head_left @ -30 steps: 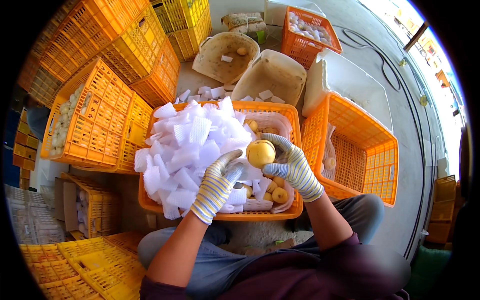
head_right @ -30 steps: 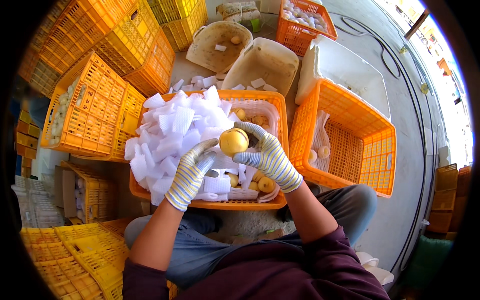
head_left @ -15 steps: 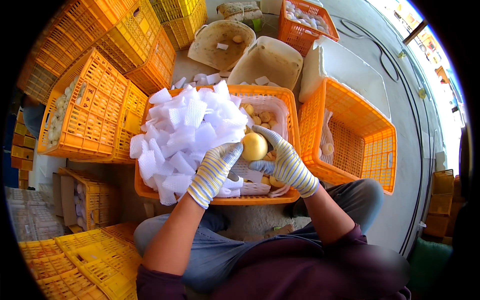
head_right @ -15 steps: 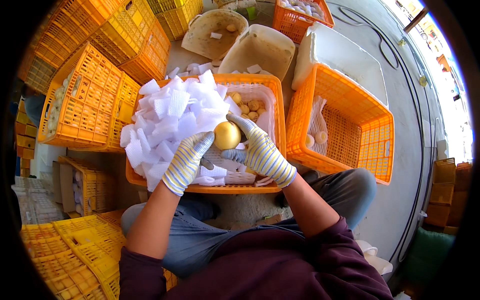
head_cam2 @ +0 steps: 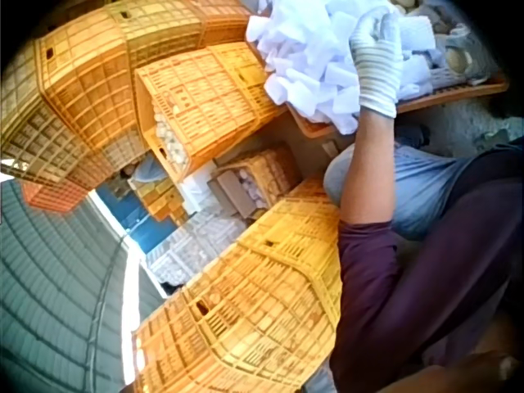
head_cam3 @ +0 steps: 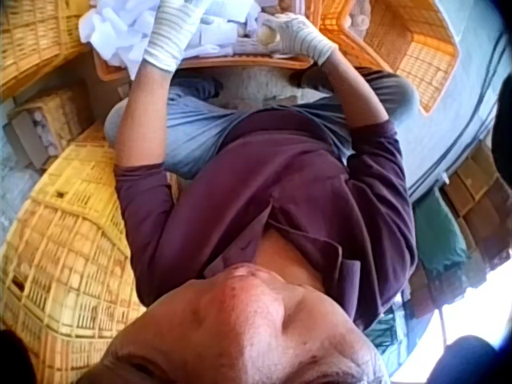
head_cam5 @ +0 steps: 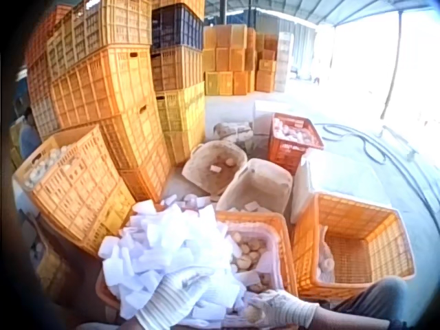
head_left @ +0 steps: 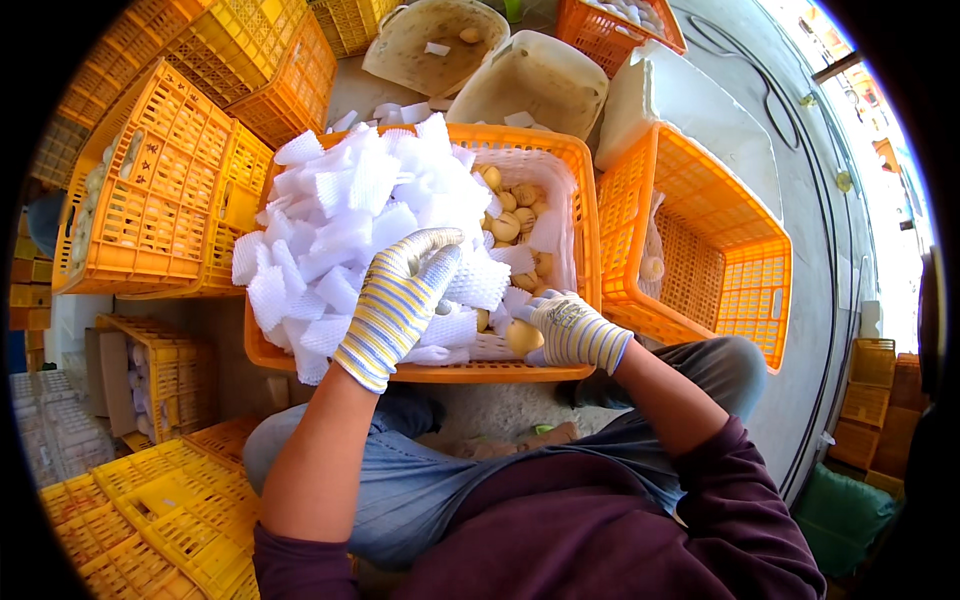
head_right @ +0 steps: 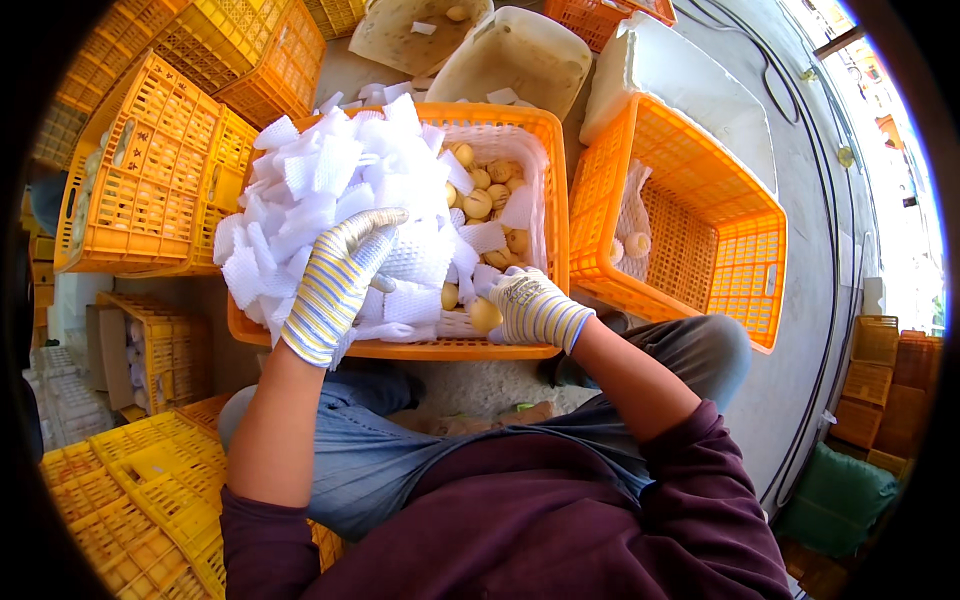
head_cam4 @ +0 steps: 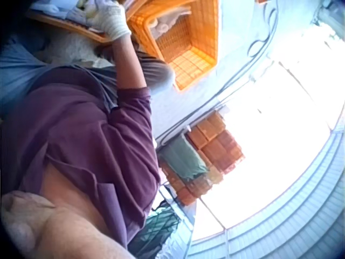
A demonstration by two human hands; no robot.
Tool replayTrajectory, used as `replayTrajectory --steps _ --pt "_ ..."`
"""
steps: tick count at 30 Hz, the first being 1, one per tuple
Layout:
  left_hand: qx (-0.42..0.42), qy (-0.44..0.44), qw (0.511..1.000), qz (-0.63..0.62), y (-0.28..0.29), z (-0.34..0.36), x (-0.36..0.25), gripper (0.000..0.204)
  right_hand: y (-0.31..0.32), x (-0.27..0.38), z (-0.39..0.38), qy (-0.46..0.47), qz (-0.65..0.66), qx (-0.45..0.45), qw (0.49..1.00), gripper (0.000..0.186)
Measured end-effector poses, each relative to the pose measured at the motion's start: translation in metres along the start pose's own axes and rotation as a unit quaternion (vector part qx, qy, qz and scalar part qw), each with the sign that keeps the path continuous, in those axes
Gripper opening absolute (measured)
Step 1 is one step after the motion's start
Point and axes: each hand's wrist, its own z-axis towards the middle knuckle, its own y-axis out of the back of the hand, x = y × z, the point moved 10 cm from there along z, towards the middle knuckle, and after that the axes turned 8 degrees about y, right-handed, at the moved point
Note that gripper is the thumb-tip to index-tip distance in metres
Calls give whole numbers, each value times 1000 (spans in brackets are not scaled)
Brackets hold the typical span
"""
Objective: The person sits on the floor and wraps small yellow fruits in white foam nets, placing them into an orange crate. Another person in the background handles similar items and moves a white styrofoam box.
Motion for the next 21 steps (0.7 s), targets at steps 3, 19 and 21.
replayTrajectory --steps 3,19,21 --pt "-1 -2 1000 5 0 0 1 32 -16 11 1 57 -77 24 995 56" --pt "-17 6 1000 23 4 4 0 33 25 -123 128 -171 -56 -198 963 48" --pt "-25 -3 999 22 10 7 4 35 29 -136 111 -181 111 -261 942 51"
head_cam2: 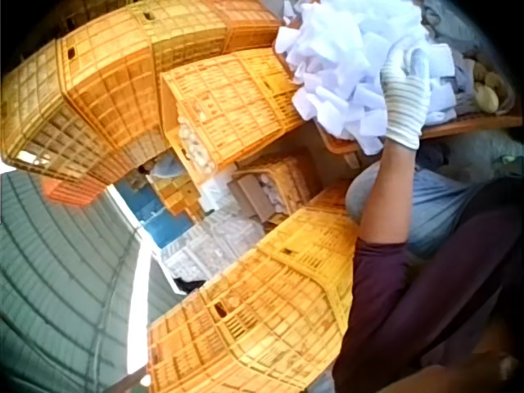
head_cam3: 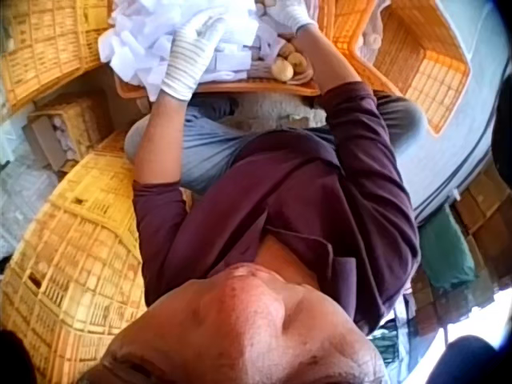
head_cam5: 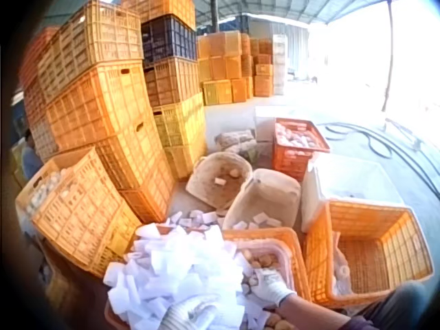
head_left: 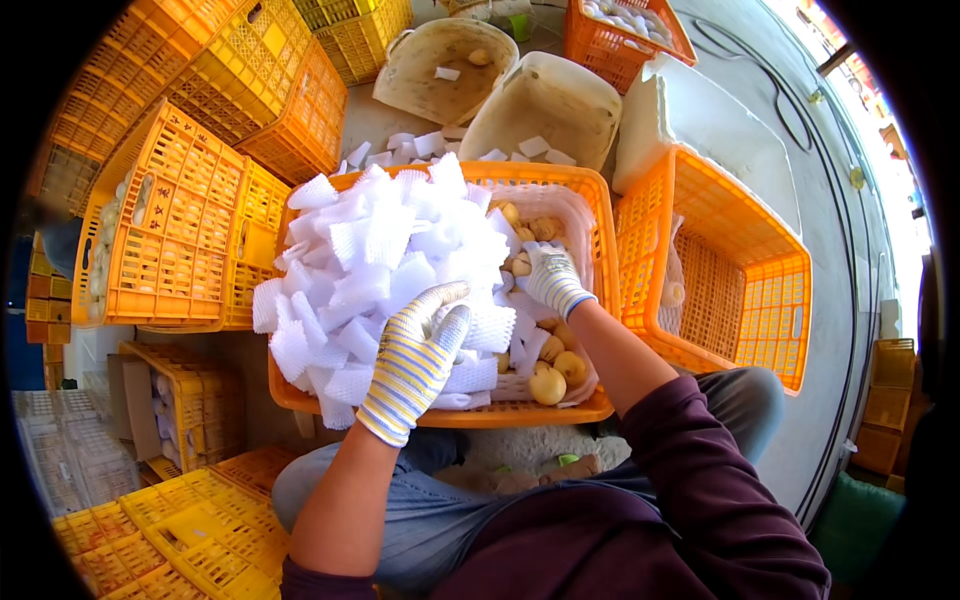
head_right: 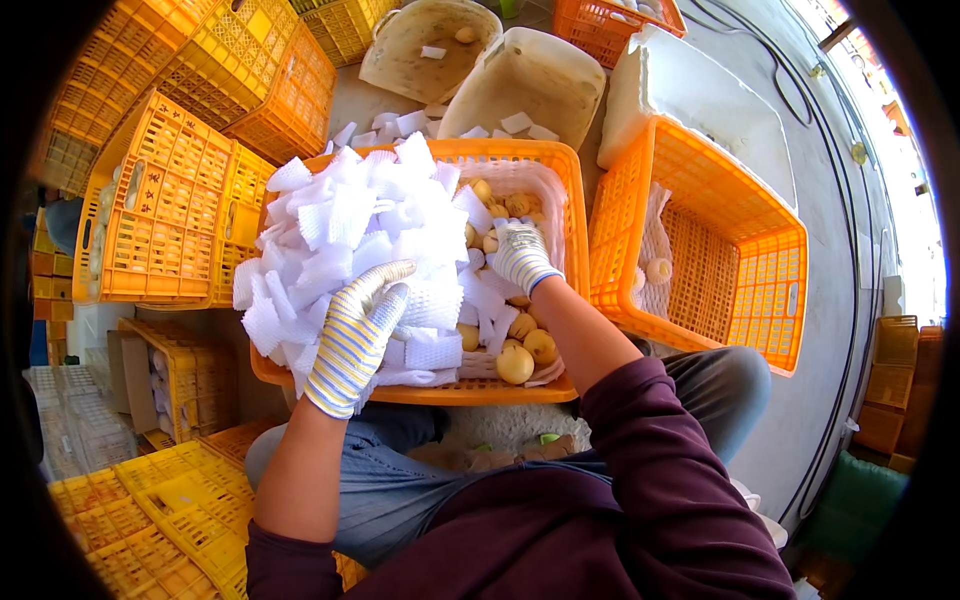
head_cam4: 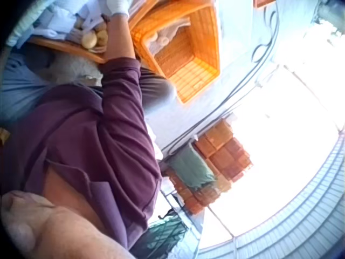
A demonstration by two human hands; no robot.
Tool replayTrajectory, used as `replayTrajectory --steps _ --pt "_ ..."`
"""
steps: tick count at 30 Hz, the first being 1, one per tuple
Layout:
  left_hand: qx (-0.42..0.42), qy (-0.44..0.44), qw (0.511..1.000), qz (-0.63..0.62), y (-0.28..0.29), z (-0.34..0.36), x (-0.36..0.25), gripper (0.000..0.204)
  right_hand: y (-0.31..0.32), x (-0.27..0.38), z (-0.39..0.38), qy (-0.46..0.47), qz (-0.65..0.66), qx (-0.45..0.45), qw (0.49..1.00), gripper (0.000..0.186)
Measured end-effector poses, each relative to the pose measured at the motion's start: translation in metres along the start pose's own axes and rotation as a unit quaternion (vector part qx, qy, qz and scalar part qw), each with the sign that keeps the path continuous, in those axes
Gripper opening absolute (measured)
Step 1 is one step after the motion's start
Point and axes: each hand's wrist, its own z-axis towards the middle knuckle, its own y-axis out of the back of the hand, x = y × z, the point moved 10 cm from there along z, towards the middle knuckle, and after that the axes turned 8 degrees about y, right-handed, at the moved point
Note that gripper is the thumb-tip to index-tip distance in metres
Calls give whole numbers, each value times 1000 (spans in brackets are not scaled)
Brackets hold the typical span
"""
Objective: The person sits on the floor and wraps small yellow fruits in white foam nets, placing them into an orange crate. Another person in the background handles similar items and moves a white styrofoam box.
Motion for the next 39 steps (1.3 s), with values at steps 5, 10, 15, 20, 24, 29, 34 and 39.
replayTrajectory --steps 5,10,15,20,24,29,34,39 --pt "-96 -136 980 104 11 -2 -14 41 53 6 -55 -63 665 -44 743 61" --pt "55 -22 991 -118 -23 0 0 51 119 102 -95 116 713 -37 691 76" --pt "101 -29 981 -165 -36 1 0 59 130 146 -111 203 426 -53 880 75" --pt "161 -4 935 -316 -38 -12 -5 68 143 136 -115 179 683 -96 702 70" --pt "242 -37 902 -356 -44 -21 -24 82 103 131 -116 70 803 80 587 64" --pt "277 -40 902 -329 -47 -28 -29 91 107 154 -126 96 843 98 520 66" --pt "189 -6 972 -140 -38 -20 -9 92 113 104 -141 7 558 -41 829 55" --pt "98 -42 993 59 -40 -7 -2 83 130 116 -163 46 424 -205 881 46"
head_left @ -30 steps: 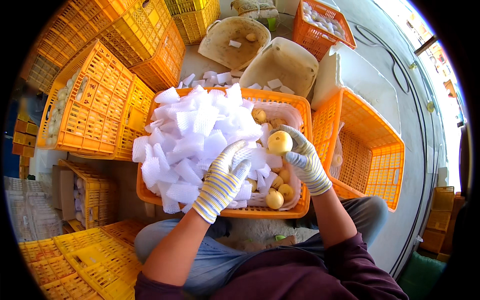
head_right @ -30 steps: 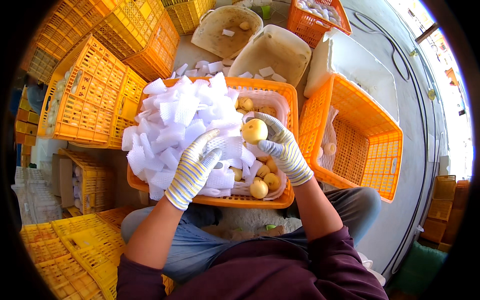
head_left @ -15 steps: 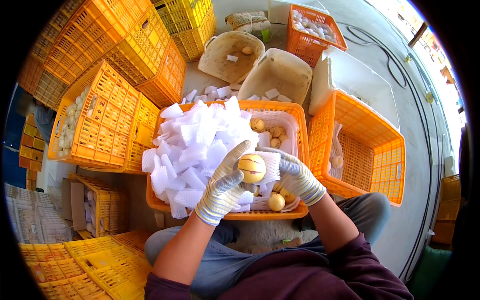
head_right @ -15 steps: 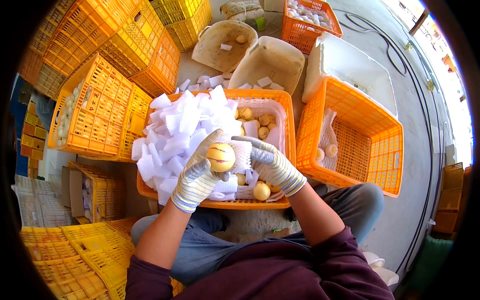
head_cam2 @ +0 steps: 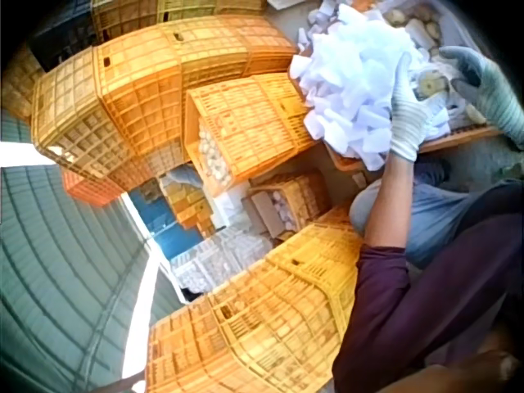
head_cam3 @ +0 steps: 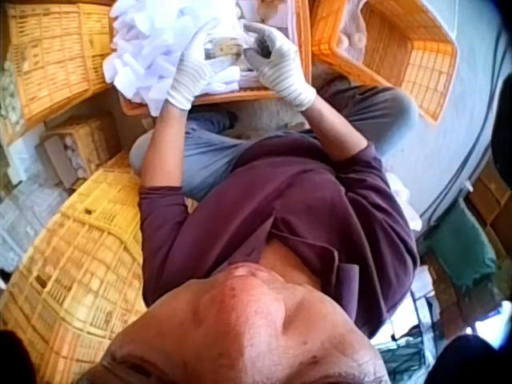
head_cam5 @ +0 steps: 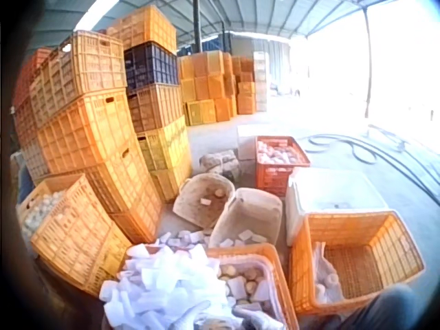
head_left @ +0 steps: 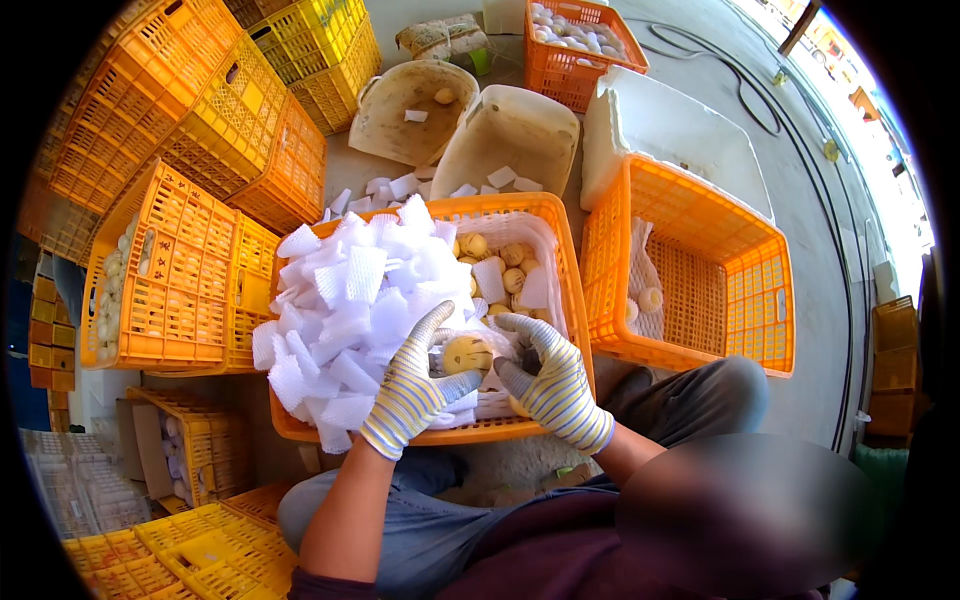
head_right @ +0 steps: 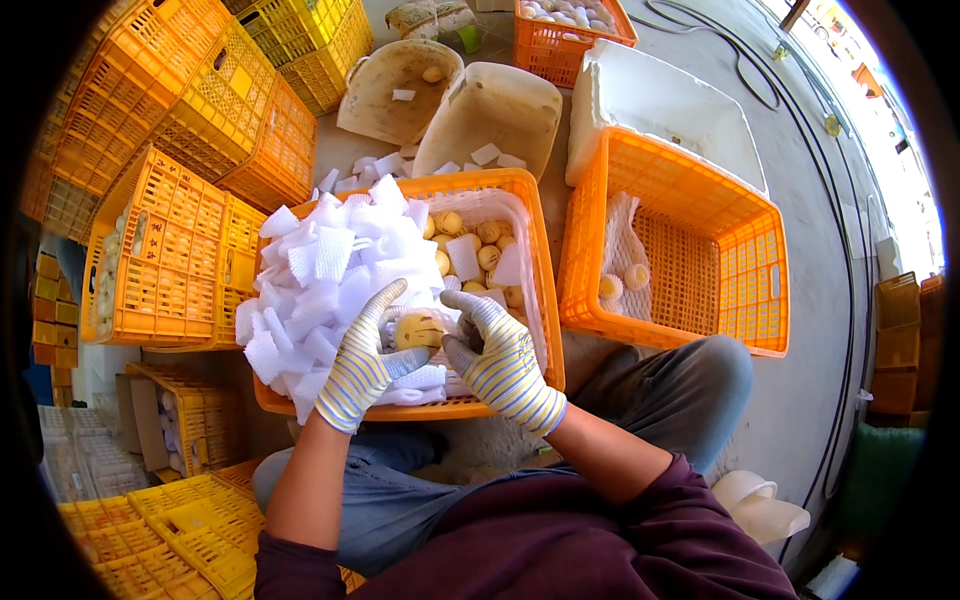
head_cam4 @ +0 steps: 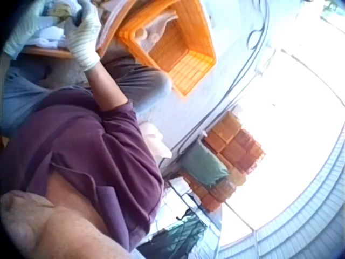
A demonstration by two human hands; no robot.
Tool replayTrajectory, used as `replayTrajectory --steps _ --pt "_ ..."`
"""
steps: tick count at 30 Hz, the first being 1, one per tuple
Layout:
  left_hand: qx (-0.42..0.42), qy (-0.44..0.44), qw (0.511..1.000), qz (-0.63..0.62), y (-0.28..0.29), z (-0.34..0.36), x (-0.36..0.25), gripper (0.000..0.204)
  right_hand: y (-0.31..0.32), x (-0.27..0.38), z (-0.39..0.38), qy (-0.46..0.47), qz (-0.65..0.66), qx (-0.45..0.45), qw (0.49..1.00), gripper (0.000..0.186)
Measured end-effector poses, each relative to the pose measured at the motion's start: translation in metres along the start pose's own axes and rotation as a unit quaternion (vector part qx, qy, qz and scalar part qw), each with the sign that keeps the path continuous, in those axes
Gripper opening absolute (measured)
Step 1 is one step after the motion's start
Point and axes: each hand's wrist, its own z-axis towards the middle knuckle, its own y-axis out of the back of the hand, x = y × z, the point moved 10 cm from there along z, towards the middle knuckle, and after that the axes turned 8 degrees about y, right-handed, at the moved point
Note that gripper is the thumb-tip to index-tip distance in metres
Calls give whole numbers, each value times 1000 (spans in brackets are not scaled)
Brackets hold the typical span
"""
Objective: The person sits on the floor and wraps small yellow fruits in white foam nets, placing them into an orange crate. Another person in the background handles similar items and moves a white styrofoam box.
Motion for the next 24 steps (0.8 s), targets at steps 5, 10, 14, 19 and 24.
replayTrajectory --steps 5,10,14,19,24 --pt "-128 -52 967 214 9 -1 -3 76 -24 15 9 92 -28 37 995 49" --pt "-162 -155 909 352 -16 -8 -22 65 -19 -38 12 -44 130 39 990 61" --pt "-112 -219 917 315 -38 -17 -26 69 -23 -56 12 -64 104 143 982 63" --pt "-211 -207 914 278 9 -27 -45 63 172 -94 73 -48 100 -197 974 51" --pt "-176 -136 915 336 23 -13 -29 49 283 -278 6 -472 -220 -47 852 65"
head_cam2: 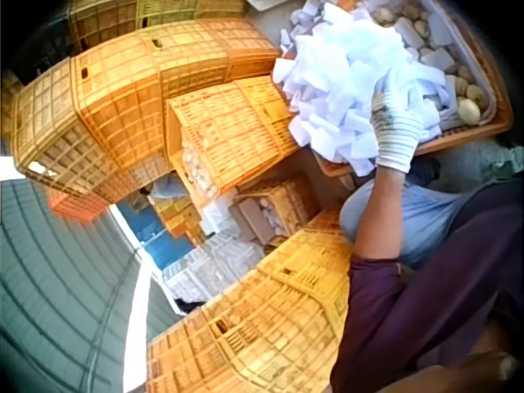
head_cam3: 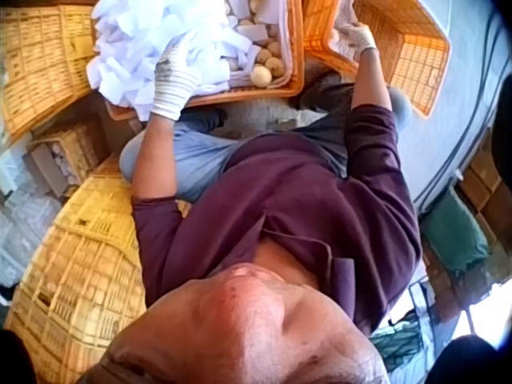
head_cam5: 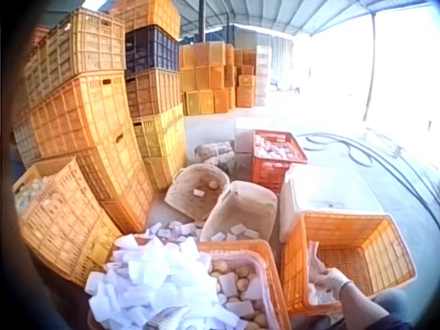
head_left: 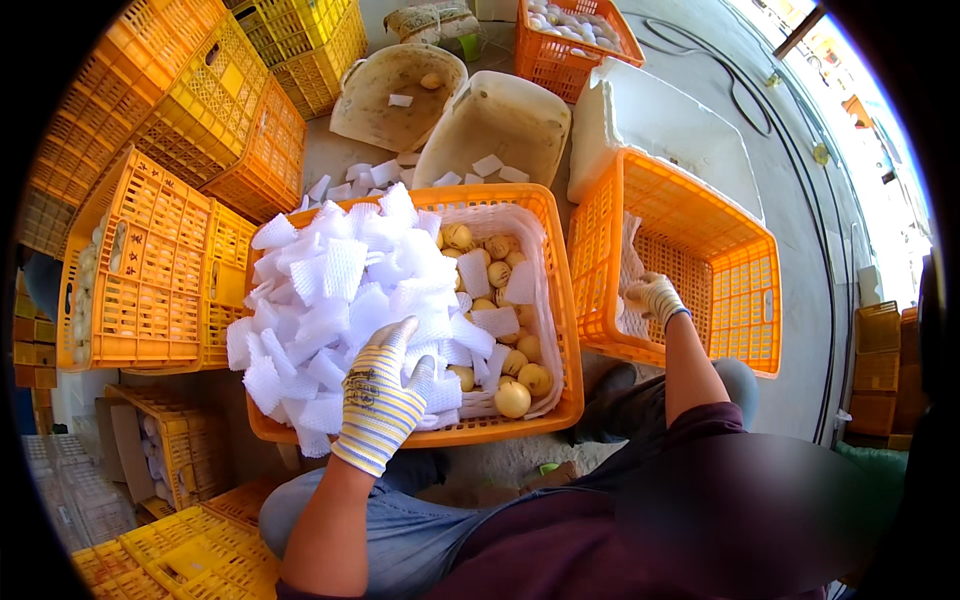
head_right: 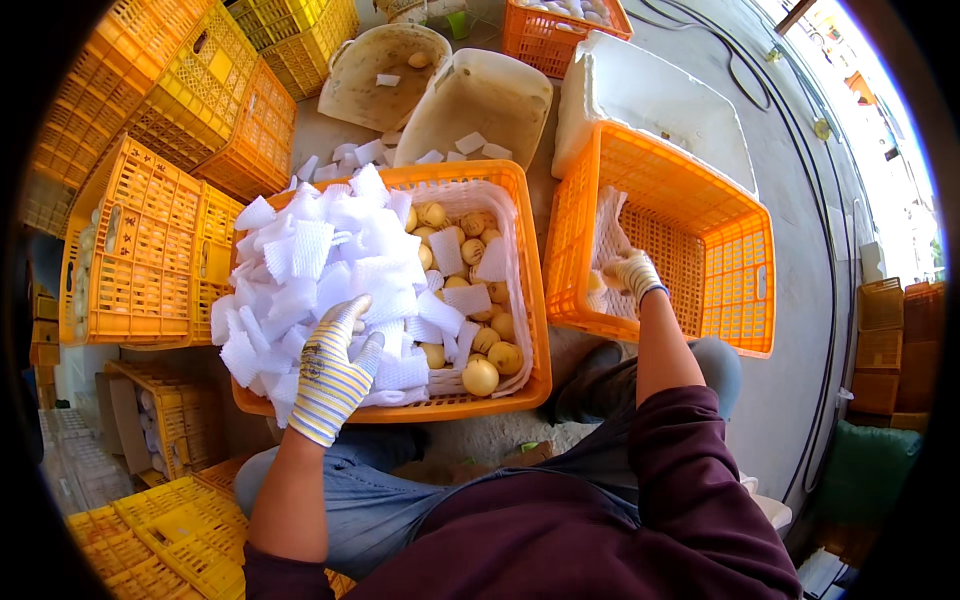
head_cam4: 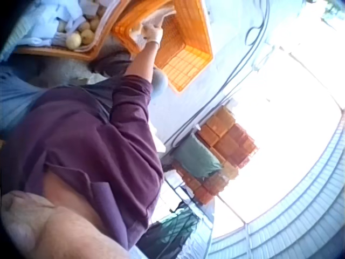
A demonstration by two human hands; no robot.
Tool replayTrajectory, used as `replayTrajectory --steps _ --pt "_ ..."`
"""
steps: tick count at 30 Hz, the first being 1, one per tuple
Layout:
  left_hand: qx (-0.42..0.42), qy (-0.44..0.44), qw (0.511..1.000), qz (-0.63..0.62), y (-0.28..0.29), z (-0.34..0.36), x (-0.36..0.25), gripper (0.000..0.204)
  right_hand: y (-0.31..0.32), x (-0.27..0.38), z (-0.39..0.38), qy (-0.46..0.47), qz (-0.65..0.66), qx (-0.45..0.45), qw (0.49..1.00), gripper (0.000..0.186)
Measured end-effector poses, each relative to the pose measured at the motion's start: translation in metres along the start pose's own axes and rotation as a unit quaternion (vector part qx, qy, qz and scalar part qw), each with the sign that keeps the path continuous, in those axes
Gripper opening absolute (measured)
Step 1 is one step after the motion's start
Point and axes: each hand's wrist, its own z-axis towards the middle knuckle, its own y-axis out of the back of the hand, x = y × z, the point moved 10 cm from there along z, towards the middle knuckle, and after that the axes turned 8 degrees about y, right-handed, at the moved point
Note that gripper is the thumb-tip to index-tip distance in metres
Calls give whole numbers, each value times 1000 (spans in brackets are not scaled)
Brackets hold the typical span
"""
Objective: The person sits on the floor and wraps small yellow fruits in white foam nets, placing them into an orange crate. Another person in the background handles similar items and moves a white styrofoam box.
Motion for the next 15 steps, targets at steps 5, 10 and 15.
replayTrajectory --steps 5,10,15 --pt "79 -1 994 79 -18 -11 -2 40 12 22 -12 52 -297 -176 937 40" --pt "52 24 995 80 -8 -10 9 39 -58 191 -117 441 18 -204 874 20" --pt "81 27 992 97 -20 -4 2 39 -187 269 -116 508 -171 -87 840 43"
